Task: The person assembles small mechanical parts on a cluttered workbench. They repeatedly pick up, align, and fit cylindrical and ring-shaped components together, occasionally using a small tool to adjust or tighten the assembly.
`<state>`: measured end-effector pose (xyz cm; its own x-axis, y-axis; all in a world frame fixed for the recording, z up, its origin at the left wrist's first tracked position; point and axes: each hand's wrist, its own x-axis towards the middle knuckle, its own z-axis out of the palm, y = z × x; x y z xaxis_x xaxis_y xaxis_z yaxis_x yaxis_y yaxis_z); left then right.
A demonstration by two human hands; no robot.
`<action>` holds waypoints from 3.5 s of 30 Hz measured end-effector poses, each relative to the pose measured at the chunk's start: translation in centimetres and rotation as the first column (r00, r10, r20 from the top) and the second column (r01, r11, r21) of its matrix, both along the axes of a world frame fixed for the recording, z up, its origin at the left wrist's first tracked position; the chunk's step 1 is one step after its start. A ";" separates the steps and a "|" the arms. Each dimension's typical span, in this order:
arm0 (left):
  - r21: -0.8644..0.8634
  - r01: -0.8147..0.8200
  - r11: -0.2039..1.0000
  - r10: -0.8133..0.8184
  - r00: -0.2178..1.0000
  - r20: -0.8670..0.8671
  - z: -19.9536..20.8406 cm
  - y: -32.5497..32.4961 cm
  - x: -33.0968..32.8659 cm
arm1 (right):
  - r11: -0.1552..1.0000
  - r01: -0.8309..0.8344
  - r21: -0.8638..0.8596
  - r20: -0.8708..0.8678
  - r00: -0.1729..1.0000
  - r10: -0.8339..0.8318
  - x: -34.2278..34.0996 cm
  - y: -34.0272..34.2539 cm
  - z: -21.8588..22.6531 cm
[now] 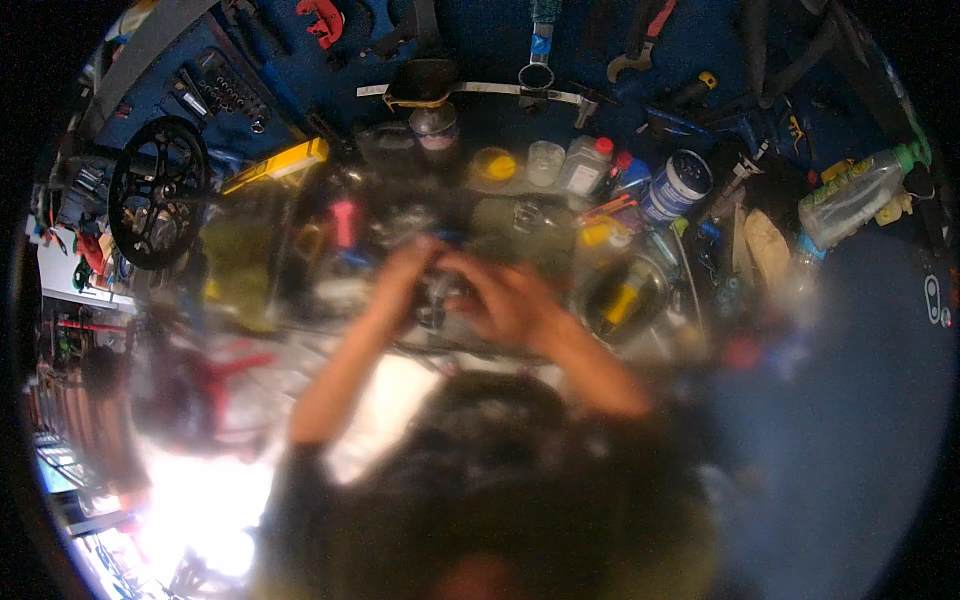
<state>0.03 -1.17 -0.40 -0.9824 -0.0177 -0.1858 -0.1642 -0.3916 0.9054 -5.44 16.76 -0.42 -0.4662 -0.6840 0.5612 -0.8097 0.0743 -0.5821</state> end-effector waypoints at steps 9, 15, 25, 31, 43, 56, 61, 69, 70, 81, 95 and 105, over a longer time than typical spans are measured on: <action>0.026 -0.062 0.998 0.057 0.982 0.180 1.7 1.8 0.2 | 0.999 0.025 0.043 0.044 0.999 -0.027 0.5 0.4 -0.6; 0.012 -0.123 0.992 0.121 0.986 0.113 0.1 2.0 -0.1 | 0.997 0.037 0.063 0.165 0.985 -0.047 0.9 0.6 -0.9; -0.357 -0.377 0.854 0.344 0.926 -0.155 -4.3 2.5 -2.3 | 0.966 0.249 -0.075 0.509 0.842 -0.178 1.6 -1.2 -4.9; -0.567 -0.481 0.668 0.414 0.874 -0.254 -5.0 2.6 -3.5 | 0.895 0.426 -0.131 0.585 0.762 -0.278 1.5 -2.5 -8.7; -0.683 -0.517 0.516 0.382 0.852 -0.357 -4.3 2.5 -4.6 | 0.780 0.619 -0.087 0.970 0.230 -0.074 1.4 -4.6 -12.6; -0.469 -0.552 0.689 0.429 0.833 -0.350 -10.4 -0.7 -4.3 | 0.949 0.304 -0.086 0.788 0.603 -0.122 1.2 -4.5 -12.9; -0.370 -0.487 0.791 0.499 0.864 -0.070 -10.3 -2.2 -1.6 | 0.999 -0.038 0.028 0.943 0.334 -0.014 1.1 -2.4 -8.2; 0.169 -0.592 0.788 0.551 0.801 0.235 -7.0 -2.2 1.8 | 0.929 -0.181 -0.323 0.941 -0.166 0.295 1.3 -2.4 -8.2; 0.024 -0.569 0.822 0.555 0.810 0.191 -8.0 -3.2 2.5 | 0.913 -0.174 -0.370 0.916 -0.235 0.326 1.7 -2.6 -8.0; 0.404 -0.742 0.535 0.684 0.661 0.310 -6.5 -9.5 9.3 | 0.949 0.103 0.297 0.550 0.794 -0.258 -8.3 -4.8 -13.2; 0.389 -0.763 0.516 0.765 0.615 0.190 -12.1 -7.9 17.6 | 0.842 0.397 0.365 -0.146 0.918 -0.370 -11.5 -14.2 -11.2; 0.452 -0.861 0.233 0.957 0.285 0.051 -9.4 -15.2 20.5 | 0.941 -0.329 0.076 0.148 0.937 0.316 2.6 -30.7 -6.7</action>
<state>20.57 -16.42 -9.84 -0.3431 -0.9122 -0.2238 0.6710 -0.4048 0.6212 -2.82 -13.95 -7.10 -0.2764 -0.8581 0.4327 -0.7164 -0.1162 -0.6880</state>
